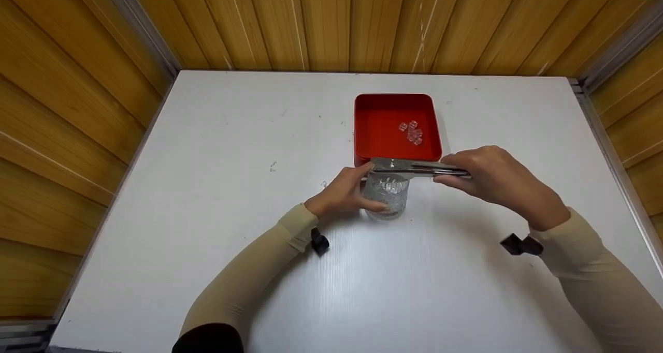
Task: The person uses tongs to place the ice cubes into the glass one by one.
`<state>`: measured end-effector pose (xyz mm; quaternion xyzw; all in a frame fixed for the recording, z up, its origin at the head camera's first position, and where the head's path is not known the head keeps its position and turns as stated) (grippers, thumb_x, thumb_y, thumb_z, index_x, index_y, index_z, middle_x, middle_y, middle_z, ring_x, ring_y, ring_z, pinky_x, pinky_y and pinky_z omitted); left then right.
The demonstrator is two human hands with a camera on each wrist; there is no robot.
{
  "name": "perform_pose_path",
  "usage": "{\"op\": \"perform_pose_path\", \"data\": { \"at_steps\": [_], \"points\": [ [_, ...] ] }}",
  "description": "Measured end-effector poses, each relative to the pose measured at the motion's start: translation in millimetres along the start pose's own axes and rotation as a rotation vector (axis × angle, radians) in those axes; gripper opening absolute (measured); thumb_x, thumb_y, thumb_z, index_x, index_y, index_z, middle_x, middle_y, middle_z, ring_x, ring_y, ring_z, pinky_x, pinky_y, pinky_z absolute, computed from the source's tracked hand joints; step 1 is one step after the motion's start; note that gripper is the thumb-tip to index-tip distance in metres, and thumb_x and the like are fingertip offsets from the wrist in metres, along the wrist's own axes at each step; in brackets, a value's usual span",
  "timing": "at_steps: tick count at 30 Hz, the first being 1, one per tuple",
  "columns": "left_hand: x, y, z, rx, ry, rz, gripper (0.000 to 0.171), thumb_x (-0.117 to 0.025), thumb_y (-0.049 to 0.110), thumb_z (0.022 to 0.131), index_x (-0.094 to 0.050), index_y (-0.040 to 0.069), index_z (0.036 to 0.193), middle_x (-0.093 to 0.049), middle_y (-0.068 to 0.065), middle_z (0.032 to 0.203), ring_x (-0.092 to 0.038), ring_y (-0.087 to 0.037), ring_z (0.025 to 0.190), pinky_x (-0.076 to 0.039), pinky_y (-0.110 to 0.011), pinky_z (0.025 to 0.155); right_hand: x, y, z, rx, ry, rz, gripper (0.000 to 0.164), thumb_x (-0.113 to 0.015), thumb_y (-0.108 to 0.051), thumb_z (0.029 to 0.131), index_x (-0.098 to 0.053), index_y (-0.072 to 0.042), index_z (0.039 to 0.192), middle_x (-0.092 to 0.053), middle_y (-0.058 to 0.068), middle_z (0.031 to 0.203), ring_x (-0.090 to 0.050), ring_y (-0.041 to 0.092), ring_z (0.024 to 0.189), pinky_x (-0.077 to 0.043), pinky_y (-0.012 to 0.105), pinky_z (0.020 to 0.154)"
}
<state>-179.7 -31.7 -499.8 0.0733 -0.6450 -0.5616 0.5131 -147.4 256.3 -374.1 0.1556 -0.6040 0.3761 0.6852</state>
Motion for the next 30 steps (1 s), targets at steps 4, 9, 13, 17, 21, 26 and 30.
{"op": "perform_pose_path", "data": {
  "at_steps": [4,9,13,17,21,26,30],
  "points": [
    [-0.2,0.2,0.4,0.002,0.002,-0.010,0.083,-0.093,0.037,0.076,-0.052,0.014,0.145,-0.071,-0.001,0.125,-0.064,-0.010,0.111,-0.048,-0.024,0.099,1.3,2.1,3.1,-0.015,-0.009,-0.001,0.020,-0.087,-0.019,0.084,-0.078,-0.007,0.098,-0.076,0.003,0.082,-0.058,0.010,0.060,-0.052,0.028,0.054],
    [-0.8,-0.3,0.9,0.008,0.005,-0.018,0.085,-0.093,0.036,0.075,-0.052,0.012,0.145,-0.071,-0.002,0.124,-0.063,-0.008,0.110,-0.048,-0.023,0.099,3.7,8.3,9.8,-0.023,-0.007,0.001,0.020,-0.087,-0.019,0.085,-0.079,-0.006,0.098,-0.077,0.003,0.083,-0.057,0.010,0.059,-0.051,0.028,0.054],
    [-0.5,-0.7,1.5,0.004,0.008,0.016,0.083,-0.093,0.037,0.074,-0.054,0.011,0.143,-0.071,-0.002,0.124,-0.064,-0.010,0.111,-0.048,-0.023,0.099,7.4,15.3,17.3,-0.024,-0.005,-0.019,0.019,-0.086,-0.020,0.085,-0.078,-0.007,0.096,-0.075,0.001,0.081,-0.052,0.009,0.057,-0.046,0.026,0.051],
    [0.1,-0.1,1.5,0.002,0.007,0.022,0.086,-0.094,0.037,0.074,-0.053,0.011,0.145,-0.069,-0.003,0.129,-0.063,-0.011,0.115,-0.046,-0.024,0.102,13.3,21.4,27.6,-0.060,-0.028,-0.047,0.016,-0.084,-0.020,0.087,-0.077,-0.008,0.093,-0.072,-0.001,0.075,-0.049,0.010,0.056,-0.042,0.026,0.050],
    [-0.5,-0.5,2.0,-0.001,0.005,0.003,0.086,-0.093,0.035,0.075,-0.052,0.011,0.147,-0.068,-0.004,0.130,-0.062,-0.011,0.116,-0.047,-0.024,0.103,17.2,31.1,37.9,-0.097,-0.062,-0.063,0.013,-0.081,-0.019,0.090,-0.075,-0.008,0.091,-0.064,-0.003,0.068,-0.047,0.012,0.056,-0.040,0.028,0.050],
    [-1.1,-1.3,2.1,-0.010,0.006,-0.002,0.085,-0.093,0.034,0.075,-0.052,0.011,0.146,-0.068,-0.004,0.130,-0.062,-0.012,0.116,-0.048,-0.024,0.102,16.5,47.1,49.6,-0.157,-0.116,-0.062,0.015,-0.078,-0.023,0.093,-0.075,-0.008,0.095,-0.062,-0.001,0.068,-0.050,0.016,0.058,-0.042,0.031,0.053],
    [-1.3,-0.5,1.1,0.000,-0.001,-0.022,0.086,-0.093,0.035,0.076,-0.051,0.013,0.147,-0.068,-0.002,0.131,-0.061,-0.011,0.118,-0.047,-0.024,0.103,14.2,58.7,57.3,-0.210,-0.159,-0.060,0.021,-0.076,-0.026,0.095,-0.077,-0.007,0.101,-0.068,0.003,0.074,-0.054,0.019,0.062,-0.046,0.032,0.055]
  ]
}}
Point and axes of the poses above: each hand's wrist, its own z-axis towards the middle knuckle, its own x-axis out of the back of the hand, y = z × x, the point moved 1 cm from there along z, towards the middle knuckle
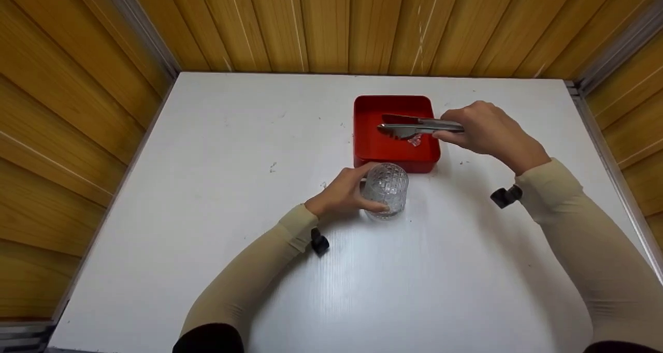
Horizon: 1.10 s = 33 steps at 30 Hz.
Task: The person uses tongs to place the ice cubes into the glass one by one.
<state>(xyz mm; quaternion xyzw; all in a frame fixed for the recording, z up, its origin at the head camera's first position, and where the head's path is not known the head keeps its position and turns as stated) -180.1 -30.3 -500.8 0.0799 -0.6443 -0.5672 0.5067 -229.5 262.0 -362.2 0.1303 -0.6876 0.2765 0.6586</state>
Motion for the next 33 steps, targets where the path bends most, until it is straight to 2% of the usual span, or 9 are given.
{"op": "perform_pose_path", "data": {
  "at_steps": [5,10,20,27,33],
  "points": [
    [0.5,-0.6,0.6,0.016,-0.006,-0.015,0.087,-0.093,0.034,0.076,-0.050,0.013,0.148,-0.067,-0.002,0.132,-0.061,-0.011,0.120,-0.046,-0.024,0.104,-0.6,8.8,12.1,-0.016,-0.017,-0.011,0.027,-0.075,-0.028,0.095,-0.077,-0.004,0.107,-0.074,0.008,0.083,-0.058,0.021,0.064,-0.048,0.033,0.057],
    [1.2,-1.2,2.7,0.006,-0.005,-0.018,0.086,-0.094,0.034,0.075,-0.051,0.013,0.147,-0.067,-0.003,0.132,-0.061,-0.012,0.121,-0.046,-0.024,0.104,0.4,13.8,24.8,-0.033,-0.038,-0.012,0.030,-0.076,-0.028,0.095,-0.077,-0.002,0.109,-0.075,0.011,0.086,-0.060,0.023,0.066,-0.048,0.034,0.058],
    [0.6,-0.2,5.6,0.030,-0.006,-0.008,0.088,-0.094,0.035,0.075,-0.050,0.011,0.148,-0.067,-0.005,0.133,-0.061,-0.014,0.122,-0.047,-0.024,0.104,3.4,26.3,42.4,-0.133,-0.135,-0.016,0.038,-0.075,-0.028,0.096,-0.073,-0.001,0.123,-0.075,0.014,0.093,-0.062,0.029,0.078,-0.052,0.042,0.068],
    [1.2,-0.9,5.8,0.041,-0.009,0.000,0.090,-0.094,0.033,0.075,-0.049,0.010,0.148,-0.066,-0.006,0.134,-0.061,-0.015,0.123,-0.047,-0.023,0.104,1.3,31.5,51.1,-0.176,-0.172,-0.005,0.040,-0.074,-0.029,0.096,-0.072,0.000,0.123,-0.076,0.017,0.099,-0.063,0.030,0.081,-0.054,0.043,0.070],
    [1.1,-1.3,5.3,0.037,-0.012,0.005,0.090,-0.094,0.033,0.075,-0.049,0.009,0.149,-0.066,-0.007,0.135,-0.061,-0.017,0.124,-0.046,-0.024,0.105,-1.3,32.8,56.8,-0.250,-0.213,0.043,0.044,-0.073,-0.030,0.097,-0.070,0.003,0.126,-0.073,0.022,0.109,-0.063,0.034,0.090,-0.055,0.049,0.077]
  ]
}}
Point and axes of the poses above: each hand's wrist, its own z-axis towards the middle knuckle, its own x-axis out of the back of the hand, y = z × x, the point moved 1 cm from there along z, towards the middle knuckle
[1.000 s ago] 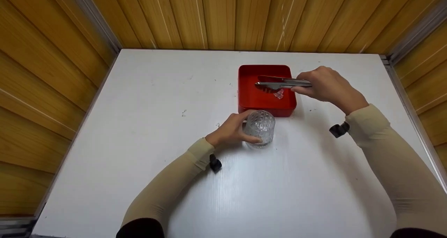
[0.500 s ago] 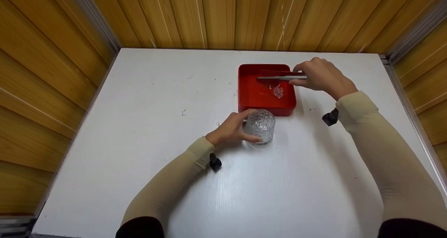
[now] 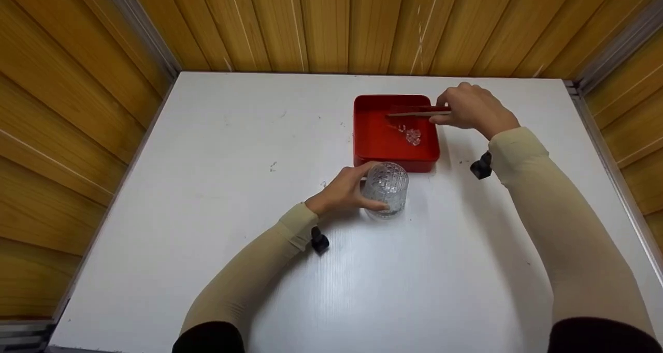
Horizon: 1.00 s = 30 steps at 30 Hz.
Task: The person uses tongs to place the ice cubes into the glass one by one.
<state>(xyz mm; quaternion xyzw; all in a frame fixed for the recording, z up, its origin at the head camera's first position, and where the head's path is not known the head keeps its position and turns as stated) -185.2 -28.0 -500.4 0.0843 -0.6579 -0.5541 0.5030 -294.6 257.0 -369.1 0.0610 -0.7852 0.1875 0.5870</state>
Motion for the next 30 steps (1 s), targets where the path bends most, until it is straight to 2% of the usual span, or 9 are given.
{"op": "perform_pose_path", "data": {
  "at_steps": [12,16,21,26,30],
  "points": [
    [-0.6,1.2,-0.6,0.003,0.002,-0.026,0.086,-0.094,0.034,0.075,-0.051,0.012,0.147,-0.067,-0.002,0.131,-0.061,-0.010,0.118,-0.047,-0.023,0.103,-2.1,-3.8,6.9,-0.021,-0.040,-0.006,0.043,-0.073,-0.027,0.097,-0.069,0.004,0.128,-0.070,0.024,0.114,-0.059,0.037,0.099,-0.054,0.053,0.084],
    [-1.2,1.2,-0.6,0.003,0.003,-0.024,0.085,-0.094,0.033,0.075,-0.051,0.012,0.146,-0.068,-0.002,0.130,-0.061,-0.010,0.117,-0.047,-0.023,0.102,-3.6,-5.4,7.0,-0.016,-0.044,-0.013,0.042,-0.074,-0.026,0.097,-0.070,0.004,0.126,-0.071,0.024,0.112,-0.061,0.036,0.096,-0.055,0.053,0.085],
    [-0.6,0.6,-0.6,-0.003,0.008,0.016,0.085,-0.094,0.036,0.075,-0.052,0.012,0.146,-0.068,-0.002,0.130,-0.061,-0.011,0.116,-0.046,-0.023,0.102,-5.1,-8.1,8.2,-0.016,-0.054,-0.030,0.039,-0.074,-0.024,0.096,-0.071,0.004,0.123,-0.072,0.021,0.106,-0.061,0.034,0.091,-0.056,0.049,0.081],
    [-0.6,0.4,-1.0,-0.009,0.009,0.018,0.085,-0.094,0.035,0.075,-0.052,0.012,0.145,-0.068,-0.003,0.130,-0.062,-0.012,0.116,-0.046,-0.023,0.102,-5.5,-9.6,8.6,-0.016,-0.055,-0.020,0.037,-0.075,-0.024,0.096,-0.072,0.003,0.122,-0.073,0.019,0.104,-0.061,0.032,0.088,-0.057,0.045,0.076],
    [-0.8,1.2,-1.0,-0.007,0.011,0.006,0.086,-0.094,0.035,0.075,-0.052,0.013,0.146,-0.068,-0.002,0.130,-0.061,-0.011,0.116,-0.046,-0.023,0.103,-5.4,-9.2,8.4,-0.021,-0.065,-0.006,0.038,-0.075,-0.025,0.096,-0.072,0.003,0.123,-0.074,0.020,0.106,-0.062,0.033,0.089,-0.057,0.045,0.077]
  ]
}}
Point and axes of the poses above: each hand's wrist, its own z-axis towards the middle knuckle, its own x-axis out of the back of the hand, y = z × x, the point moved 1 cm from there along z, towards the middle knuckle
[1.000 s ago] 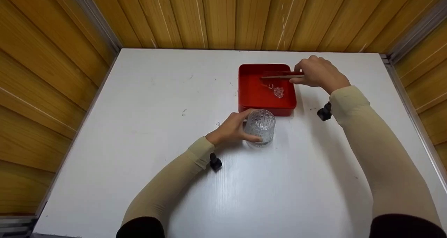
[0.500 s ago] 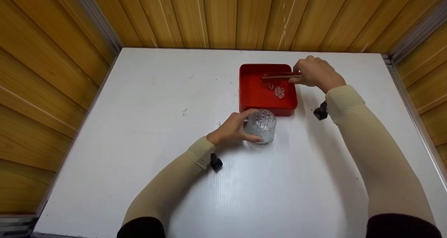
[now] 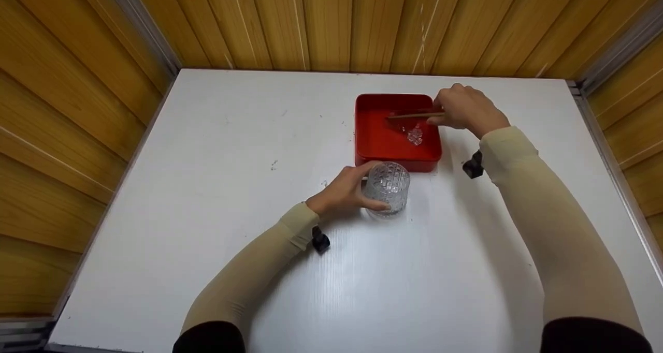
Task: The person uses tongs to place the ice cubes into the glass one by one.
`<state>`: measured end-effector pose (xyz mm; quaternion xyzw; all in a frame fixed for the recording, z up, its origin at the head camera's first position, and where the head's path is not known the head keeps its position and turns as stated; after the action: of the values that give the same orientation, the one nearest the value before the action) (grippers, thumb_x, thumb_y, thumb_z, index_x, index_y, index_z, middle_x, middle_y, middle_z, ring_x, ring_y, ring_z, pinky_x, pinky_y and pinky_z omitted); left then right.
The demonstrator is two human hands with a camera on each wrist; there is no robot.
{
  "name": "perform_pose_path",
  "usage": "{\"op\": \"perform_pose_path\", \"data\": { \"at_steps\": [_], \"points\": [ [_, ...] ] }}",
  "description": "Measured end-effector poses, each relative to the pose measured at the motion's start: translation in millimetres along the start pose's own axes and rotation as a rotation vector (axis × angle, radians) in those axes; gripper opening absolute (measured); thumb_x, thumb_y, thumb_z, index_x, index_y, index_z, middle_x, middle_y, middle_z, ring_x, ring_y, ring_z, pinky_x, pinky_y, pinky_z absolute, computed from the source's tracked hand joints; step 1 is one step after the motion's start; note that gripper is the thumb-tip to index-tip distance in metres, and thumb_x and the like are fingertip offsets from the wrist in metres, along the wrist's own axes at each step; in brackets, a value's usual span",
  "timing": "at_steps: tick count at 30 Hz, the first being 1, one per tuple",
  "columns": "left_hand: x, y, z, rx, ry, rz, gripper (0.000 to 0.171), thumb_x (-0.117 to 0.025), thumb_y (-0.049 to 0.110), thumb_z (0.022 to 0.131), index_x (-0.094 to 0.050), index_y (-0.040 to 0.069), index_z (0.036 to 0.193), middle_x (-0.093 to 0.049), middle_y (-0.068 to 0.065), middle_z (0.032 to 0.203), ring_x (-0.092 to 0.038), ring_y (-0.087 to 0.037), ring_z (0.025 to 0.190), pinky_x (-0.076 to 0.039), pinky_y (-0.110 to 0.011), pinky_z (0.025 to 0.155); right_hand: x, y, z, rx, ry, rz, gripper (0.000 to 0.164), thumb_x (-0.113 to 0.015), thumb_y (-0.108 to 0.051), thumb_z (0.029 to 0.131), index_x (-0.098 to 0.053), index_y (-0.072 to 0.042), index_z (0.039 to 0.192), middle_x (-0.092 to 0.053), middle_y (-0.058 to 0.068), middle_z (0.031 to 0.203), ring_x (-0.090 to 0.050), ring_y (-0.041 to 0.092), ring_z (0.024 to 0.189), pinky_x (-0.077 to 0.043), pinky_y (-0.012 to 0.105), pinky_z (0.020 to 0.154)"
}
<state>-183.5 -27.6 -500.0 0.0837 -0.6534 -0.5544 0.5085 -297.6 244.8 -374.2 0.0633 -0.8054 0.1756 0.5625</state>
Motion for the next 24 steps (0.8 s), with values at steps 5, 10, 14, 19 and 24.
{"op": "perform_pose_path", "data": {
  "at_steps": [5,10,14,19,24],
  "points": [
    [0.4,0.3,0.7,0.001,-0.002,-0.011,0.087,-0.094,0.034,0.075,-0.051,0.013,0.148,-0.068,-0.001,0.131,-0.061,-0.010,0.117,-0.046,-0.022,0.103,0.3,1.0,-0.2,-0.010,-0.001,0.013,0.040,-0.075,-0.026,0.096,-0.071,0.003,0.123,-0.073,0.021,0.107,-0.063,0.034,0.091,-0.058,0.047,0.078],
    [0.5,0.2,1.3,0.000,-0.002,-0.010,0.087,-0.094,0.034,0.074,-0.051,0.013,0.147,-0.068,-0.001,0.130,-0.061,-0.009,0.117,-0.046,-0.022,0.103,-0.6,1.8,0.0,0.007,0.023,-0.017,0.036,-0.076,-0.022,0.095,-0.072,0.005,0.119,-0.072,0.022,0.104,-0.062,0.034,0.091,-0.058,0.048,0.080],
    [0.3,0.1,1.2,-0.003,0.002,-0.005,0.087,-0.094,0.035,0.074,-0.052,0.013,0.147,-0.068,-0.001,0.130,-0.062,-0.010,0.116,-0.046,-0.023,0.102,-1.4,1.7,-0.4,0.011,0.035,-0.017,0.034,-0.076,-0.020,0.095,-0.073,0.004,0.118,-0.072,0.021,0.102,-0.061,0.033,0.089,-0.058,0.046,0.077],
    [-0.8,0.8,0.5,-0.022,0.009,0.008,0.086,-0.094,0.036,0.074,-0.052,0.011,0.145,-0.068,-0.003,0.129,-0.063,-0.012,0.116,-0.048,-0.023,0.101,-1.7,1.9,-1.4,0.031,0.058,-0.018,0.030,-0.075,-0.020,0.095,-0.075,0.003,0.116,-0.073,0.019,0.100,-0.062,0.031,0.084,-0.058,0.042,0.070],
    [-0.7,0.5,0.1,-0.032,0.011,0.026,0.086,-0.094,0.036,0.073,-0.052,0.010,0.144,-0.068,-0.004,0.129,-0.063,-0.013,0.117,-0.048,-0.022,0.101,-1.4,2.4,-1.8,0.029,0.060,-0.003,0.029,-0.074,-0.020,0.097,-0.075,0.002,0.116,-0.073,0.018,0.099,-0.061,0.030,0.082,-0.058,0.039,0.066]
  ]
}}
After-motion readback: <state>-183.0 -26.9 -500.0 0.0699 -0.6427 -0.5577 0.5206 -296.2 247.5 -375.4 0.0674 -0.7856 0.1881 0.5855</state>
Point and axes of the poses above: each hand's wrist, its own z-axis towards the middle knuckle, its own x-axis out of the back of the hand, y = z × x, the point moved 1 cm from there along z, towards the middle knuckle
